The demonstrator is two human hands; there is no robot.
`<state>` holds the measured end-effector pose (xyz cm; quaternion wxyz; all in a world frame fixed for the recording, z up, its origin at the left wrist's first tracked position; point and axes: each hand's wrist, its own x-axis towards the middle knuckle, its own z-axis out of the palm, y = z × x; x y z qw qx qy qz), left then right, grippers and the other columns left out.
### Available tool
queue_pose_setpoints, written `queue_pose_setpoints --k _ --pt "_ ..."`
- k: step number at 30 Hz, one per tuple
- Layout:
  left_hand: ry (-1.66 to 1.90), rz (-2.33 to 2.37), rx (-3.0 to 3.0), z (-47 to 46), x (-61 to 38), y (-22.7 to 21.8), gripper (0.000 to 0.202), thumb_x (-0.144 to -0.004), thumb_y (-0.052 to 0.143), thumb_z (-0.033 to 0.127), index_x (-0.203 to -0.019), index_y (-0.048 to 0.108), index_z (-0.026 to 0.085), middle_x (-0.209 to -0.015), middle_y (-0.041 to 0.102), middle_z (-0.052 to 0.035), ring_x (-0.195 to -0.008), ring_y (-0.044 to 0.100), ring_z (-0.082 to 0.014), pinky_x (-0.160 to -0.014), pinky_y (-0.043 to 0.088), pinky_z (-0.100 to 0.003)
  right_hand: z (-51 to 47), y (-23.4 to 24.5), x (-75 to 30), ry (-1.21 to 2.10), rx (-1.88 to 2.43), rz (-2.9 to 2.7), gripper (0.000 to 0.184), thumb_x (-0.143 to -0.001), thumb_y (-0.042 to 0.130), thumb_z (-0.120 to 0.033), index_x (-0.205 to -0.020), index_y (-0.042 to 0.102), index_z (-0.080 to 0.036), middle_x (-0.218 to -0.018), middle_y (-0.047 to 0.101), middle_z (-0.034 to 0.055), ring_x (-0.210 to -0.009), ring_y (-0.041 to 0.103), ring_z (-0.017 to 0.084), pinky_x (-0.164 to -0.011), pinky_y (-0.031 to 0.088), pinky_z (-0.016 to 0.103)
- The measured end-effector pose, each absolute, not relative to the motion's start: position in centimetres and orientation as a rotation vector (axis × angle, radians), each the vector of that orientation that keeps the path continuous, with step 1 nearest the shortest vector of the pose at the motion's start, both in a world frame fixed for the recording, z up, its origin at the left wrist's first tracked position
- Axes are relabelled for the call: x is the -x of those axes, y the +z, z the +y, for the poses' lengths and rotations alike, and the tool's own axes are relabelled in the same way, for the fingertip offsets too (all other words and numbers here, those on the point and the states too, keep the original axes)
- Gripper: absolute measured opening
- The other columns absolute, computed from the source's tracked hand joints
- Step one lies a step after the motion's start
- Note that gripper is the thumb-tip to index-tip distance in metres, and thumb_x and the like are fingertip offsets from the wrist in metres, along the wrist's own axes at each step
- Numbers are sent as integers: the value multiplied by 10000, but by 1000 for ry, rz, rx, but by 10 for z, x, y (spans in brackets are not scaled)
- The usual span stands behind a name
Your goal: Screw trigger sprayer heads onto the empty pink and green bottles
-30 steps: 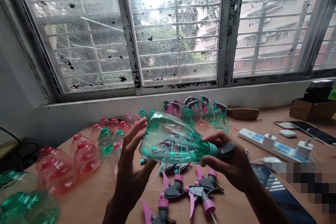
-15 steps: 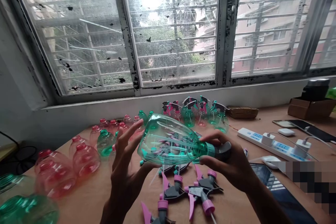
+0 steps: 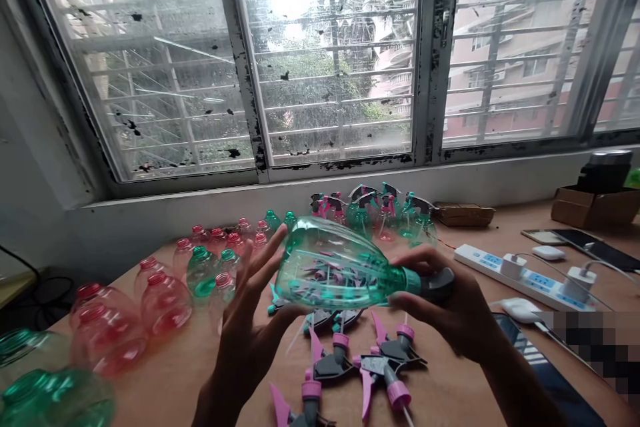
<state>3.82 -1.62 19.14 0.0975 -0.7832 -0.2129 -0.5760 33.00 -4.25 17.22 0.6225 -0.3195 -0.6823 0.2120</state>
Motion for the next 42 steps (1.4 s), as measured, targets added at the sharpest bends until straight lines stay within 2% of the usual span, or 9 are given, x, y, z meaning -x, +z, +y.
queue_pose_setpoints --k 4,10,17,22,25,30,35,38,42 --pt "-1647 -563 2277 -18 -42 195 696 -1015 743 181 -1624 461 367 -1613 636 -42 -1494 616 -233 -1391 297 -529 -43 171 -331 558 741 -1502 249 -862 928 -363 -1037 782 -262 -801 688 -3 -622 611 178 -503 463 262" --pt "-1752 -785 2307 -20 -44 187 724 -964 808 430 -1607 480 373 -1616 634 -66 -1504 604 -302 -1350 369 -579 -45 173 -324 489 777 -1524 277 -825 963 -355 -1024 790 -267 -782 709 -11 -614 616 162 -519 477 250" --pt "-1805 -608 2357 -15 -47 188 715 -997 716 90 -1601 488 396 -1634 605 -55 -1524 584 -269 -1288 496 -510 -45 172 -321 671 729 -1438 294 -869 918 -452 -1030 774 -251 -801 735 1 -577 695 175 -510 553 262" --pt "-1959 -787 2492 -21 -48 181 795 -842 937 357 -1515 515 332 -1626 588 -129 -1536 560 -356 -1218 559 -546 -47 173 -316 377 772 -1541 286 -827 960 -345 -1033 777 -269 -794 772 -10 -602 657 162 -542 529 241" --pt "-2041 -704 2498 -21 -49 184 617 -924 865 317 -1463 567 360 -1646 579 -100 -1556 540 -326 -1184 600 -493 -48 173 -315 379 760 -1555 294 -823 962 -352 -1030 769 -272 -775 758 -19 -578 627 155 -522 506 240" --pt "-1951 -579 2533 -17 -46 188 663 -1012 740 165 -1575 499 420 -1680 546 -68 -1589 499 -273 -1250 539 -476 -48 171 -316 529 765 -1511 279 -872 921 -395 -1048 751 -262 -748 718 -28 -513 589 145 -465 457 243" --pt "-2005 -723 2534 -19 -44 184 616 -884 884 456 -1401 572 334 -1587 626 -111 -1544 553 -333 -1212 566 -502 -45 168 -315 325 708 -1556 331 -830 966 -299 -1084 754 -298 -871 800 -24 -701 742 172 -624 591 224" --pt "-2146 -733 2488 -22 -48 185 489 -887 890 416 -1268 597 332 -1543 666 -76 -1520 585 -309 -1160 615 -450 -44 166 -316 323 706 -1569 325 -839 962 -315 -1087 753 -296 -866 793 -24 -699 743 167 -623 588 215" --pt "-2197 -644 2576 -27 -50 190 660 -860 921 373 -1417 567 378 -1653 577 -53 -1565 532 -281 -1219 562 -403 -45 167 -321 447 694 -1520 304 -870 940 -400 -1081 761 -272 -869 771 3 -671 741 178 -576 572 239"
